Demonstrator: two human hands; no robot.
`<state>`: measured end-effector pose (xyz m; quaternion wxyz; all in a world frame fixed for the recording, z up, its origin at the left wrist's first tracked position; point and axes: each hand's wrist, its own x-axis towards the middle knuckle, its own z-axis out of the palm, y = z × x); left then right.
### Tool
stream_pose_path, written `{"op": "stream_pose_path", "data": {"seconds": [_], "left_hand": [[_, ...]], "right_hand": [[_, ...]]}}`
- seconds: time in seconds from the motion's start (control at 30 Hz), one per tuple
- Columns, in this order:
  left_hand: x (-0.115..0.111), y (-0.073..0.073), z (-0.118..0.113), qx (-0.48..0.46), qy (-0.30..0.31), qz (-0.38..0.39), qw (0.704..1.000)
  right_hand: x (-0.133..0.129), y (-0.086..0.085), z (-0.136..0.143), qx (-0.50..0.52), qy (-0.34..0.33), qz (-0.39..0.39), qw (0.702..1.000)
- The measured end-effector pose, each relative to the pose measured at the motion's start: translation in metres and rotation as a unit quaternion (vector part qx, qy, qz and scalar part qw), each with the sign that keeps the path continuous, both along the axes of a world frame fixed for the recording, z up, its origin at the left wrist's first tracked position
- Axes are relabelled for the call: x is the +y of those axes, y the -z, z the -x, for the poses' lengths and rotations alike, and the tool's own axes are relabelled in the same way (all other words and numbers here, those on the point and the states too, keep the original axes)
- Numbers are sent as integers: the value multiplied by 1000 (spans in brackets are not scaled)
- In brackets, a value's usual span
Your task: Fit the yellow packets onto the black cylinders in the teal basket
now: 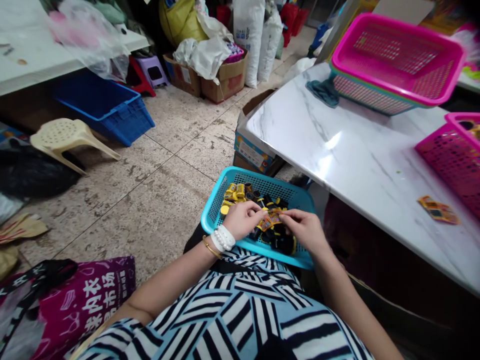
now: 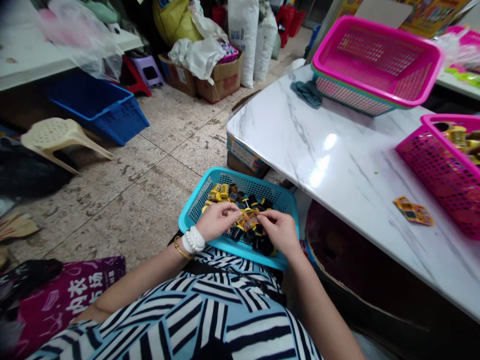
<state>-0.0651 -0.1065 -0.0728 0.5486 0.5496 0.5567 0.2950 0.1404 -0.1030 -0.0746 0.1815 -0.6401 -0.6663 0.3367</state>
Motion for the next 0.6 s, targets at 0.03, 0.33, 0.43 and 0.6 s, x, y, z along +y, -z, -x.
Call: {"op": "stream_pose_path", "data": {"seconds": [0.03, 0.33, 0.43, 0.6], "left_hand": [[-2, 0, -2, -30, -4, 9, 1000], [-3, -1, -8, -42, -30, -71, 996], [-6, -4, -6, -89, -133, -67, 985], [-16, -12, -3, -125, -172, -41, 976]], "right_hand": [[-5, -3, 3, 68, 28, 20, 997], [-26, -7, 32, 299, 65, 85, 948], [-23, -6, 31, 299, 108, 35, 948], [-27, -8, 36, 274, 123, -14, 954]]}}
